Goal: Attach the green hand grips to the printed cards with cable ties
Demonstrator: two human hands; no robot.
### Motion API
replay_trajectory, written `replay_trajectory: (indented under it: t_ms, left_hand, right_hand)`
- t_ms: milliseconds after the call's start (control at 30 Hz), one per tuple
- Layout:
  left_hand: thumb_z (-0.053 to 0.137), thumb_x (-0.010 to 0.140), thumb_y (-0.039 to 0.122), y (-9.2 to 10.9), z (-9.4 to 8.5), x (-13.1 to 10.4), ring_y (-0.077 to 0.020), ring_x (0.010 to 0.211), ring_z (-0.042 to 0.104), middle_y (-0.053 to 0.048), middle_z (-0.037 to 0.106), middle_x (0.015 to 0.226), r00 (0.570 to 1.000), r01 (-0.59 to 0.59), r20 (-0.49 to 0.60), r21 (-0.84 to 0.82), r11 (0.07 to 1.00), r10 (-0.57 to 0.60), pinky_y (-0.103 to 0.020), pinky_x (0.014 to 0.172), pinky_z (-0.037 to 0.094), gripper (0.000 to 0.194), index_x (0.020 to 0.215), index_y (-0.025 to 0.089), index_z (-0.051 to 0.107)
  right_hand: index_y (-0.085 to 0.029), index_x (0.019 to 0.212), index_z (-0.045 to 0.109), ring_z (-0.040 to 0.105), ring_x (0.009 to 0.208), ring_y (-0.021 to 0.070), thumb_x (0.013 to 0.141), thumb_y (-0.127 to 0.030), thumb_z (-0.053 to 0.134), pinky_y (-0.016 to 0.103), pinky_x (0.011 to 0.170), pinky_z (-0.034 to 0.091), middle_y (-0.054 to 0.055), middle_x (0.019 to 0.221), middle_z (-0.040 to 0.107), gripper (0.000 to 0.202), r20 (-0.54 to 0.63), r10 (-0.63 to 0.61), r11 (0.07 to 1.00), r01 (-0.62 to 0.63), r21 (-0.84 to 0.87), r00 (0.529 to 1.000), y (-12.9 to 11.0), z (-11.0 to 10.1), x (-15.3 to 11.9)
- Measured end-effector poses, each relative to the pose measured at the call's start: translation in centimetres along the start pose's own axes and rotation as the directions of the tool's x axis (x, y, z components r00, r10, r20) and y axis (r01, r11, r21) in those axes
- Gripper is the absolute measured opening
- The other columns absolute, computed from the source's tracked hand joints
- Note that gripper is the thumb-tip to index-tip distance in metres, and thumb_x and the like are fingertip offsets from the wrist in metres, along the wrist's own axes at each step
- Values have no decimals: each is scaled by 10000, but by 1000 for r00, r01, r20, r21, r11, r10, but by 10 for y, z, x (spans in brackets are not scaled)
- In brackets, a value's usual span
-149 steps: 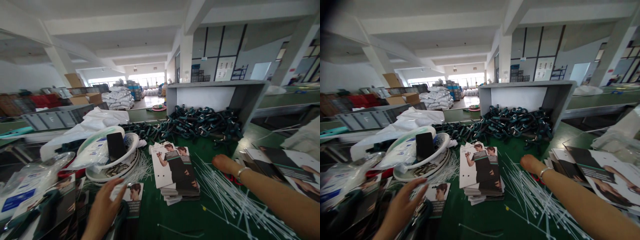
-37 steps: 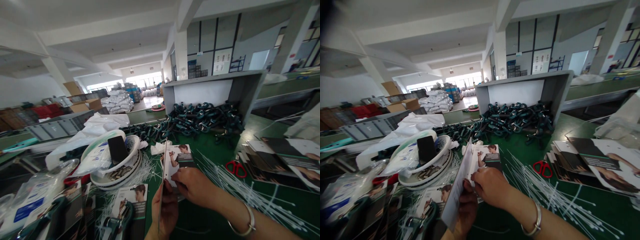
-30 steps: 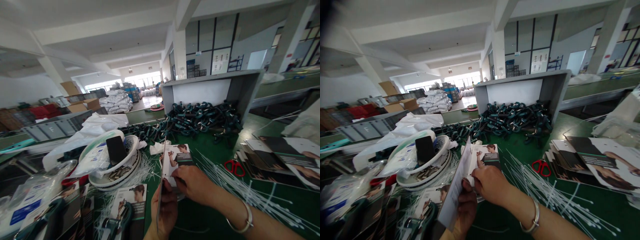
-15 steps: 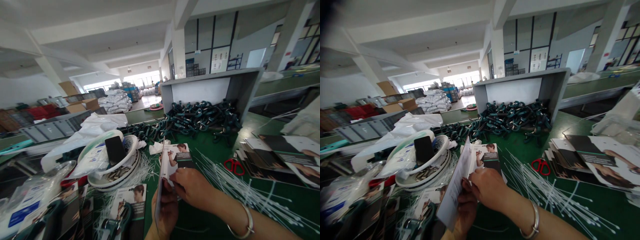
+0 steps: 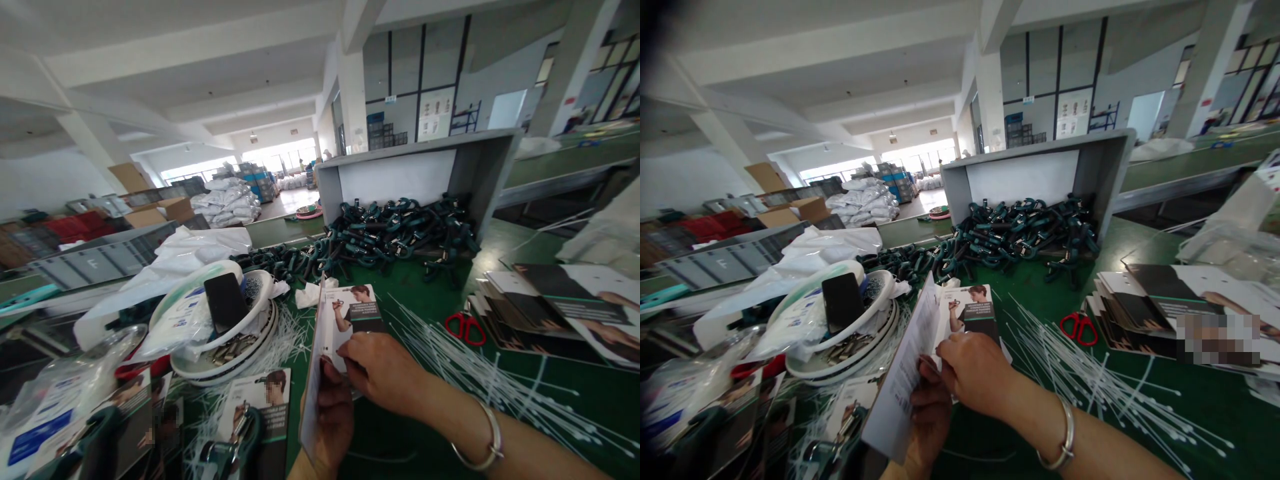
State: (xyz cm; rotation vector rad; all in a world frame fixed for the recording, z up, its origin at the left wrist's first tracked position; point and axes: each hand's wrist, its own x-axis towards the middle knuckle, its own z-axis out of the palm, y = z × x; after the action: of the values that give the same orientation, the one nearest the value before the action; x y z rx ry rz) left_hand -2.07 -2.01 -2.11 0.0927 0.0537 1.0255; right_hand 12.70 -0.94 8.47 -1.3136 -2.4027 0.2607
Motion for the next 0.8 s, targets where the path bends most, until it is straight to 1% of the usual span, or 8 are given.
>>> replay_trajectory:
  t_ms: [167, 233, 367, 467, 533, 667, 733, 800]
  left_hand:
    - [447, 898, 299, -2, 1, 1, -12, 534, 527, -29, 703, 875, 1000, 4, -3, -49, 999, -4, -34, 402, 339, 248, 987, 206, 658]
    - [460, 889, 307, -3, 2, 1, -15, 521, 523, -31, 704, 864, 1000, -6, 0, -47, 999, 6, -38, 391, 336, 243, 979, 204, 662]
    - [472, 877, 286, -4, 2, 0, -22, 526, 523, -37, 704, 879, 1000, -22, 19, -12, 1000, 22, -50, 390, 341, 237, 1001, 208, 658]
    - [491, 869, 299, -5, 1, -1, -18, 539, 522, -28, 702, 899, 998, -26, 66, 44, 999, 23, -45, 403, 344, 237, 1027, 219, 649]
    - [484, 874, 287, -6, 0, -1, -22, 538, 526, -31, 703, 904, 997, -42, 71, 67, 997, 37, -48, 397, 348, 239, 1033, 225, 651]
    - [480, 874, 270, -6, 0, -1, -14, 515, 523, -26, 707, 860, 1000, -5, 20, 23, 1000, 5, -39, 381, 335, 226, 987, 222, 669]
    - [522, 848, 266, -5, 2, 1, -1, 504, 517, -14, 706, 822, 999, 32, -23, 6, 999, -32, -24, 373, 315, 190, 948, 221, 678]
    - [575, 812, 258, -4, 3, 3, 4, 477, 506, -2, 702, 776, 997, 54, -63, 43, 998, -51, -24, 352, 293, 152, 908, 227, 689]
  right_hand:
    - [-152, 745, 610, 569, 709, 155, 842, -200, 457, 253, 615, 335, 58, 756, 643, 187, -25, -4, 1000, 4, -10, 1000, 0, 1, 1]
    - [-154, 746, 612, 567, 700, 152, 837, -196, 466, 251, 608, 334, 53, 749, 641, 177, -32, 15, 1000, -15, 0, 999, -1, 0, 1]
    - [-160, 747, 621, 574, 705, 154, 832, -192, 465, 248, 612, 346, 48, 742, 638, 181, -39, 49, 999, -48, 20, 998, -2, 0, 1]
    - [-157, 806, 636, 583, 750, 160, 815, -170, 464, 244, 649, 367, 62, 804, 647, 173, -44, 74, 996, -72, 42, 996, -1, 0, 2]
    - [-154, 832, 638, 583, 763, 161, 799, -159, 472, 244, 662, 373, 69, 837, 646, 169, -45, 105, 994, -103, 48, 993, -1, 0, 2]
    - [-152, 783, 624, 572, 738, 161, 843, -218, 445, 251, 650, 373, 69, 798, 634, 200, -19, 77, 997, -76, 26, 997, -3, 1, 0]
    - [-149, 789, 623, 568, 737, 164, 863, -238, 423, 257, 652, 376, 73, 788, 629, 231, -5, 50, 999, -50, 12, 999, -5, 1, -1]
    - [-151, 831, 628, 569, 756, 170, 867, -233, 413, 264, 670, 387, 78, 807, 630, 233, -11, 38, 999, -38, 29, 999, -5, 3, -2]
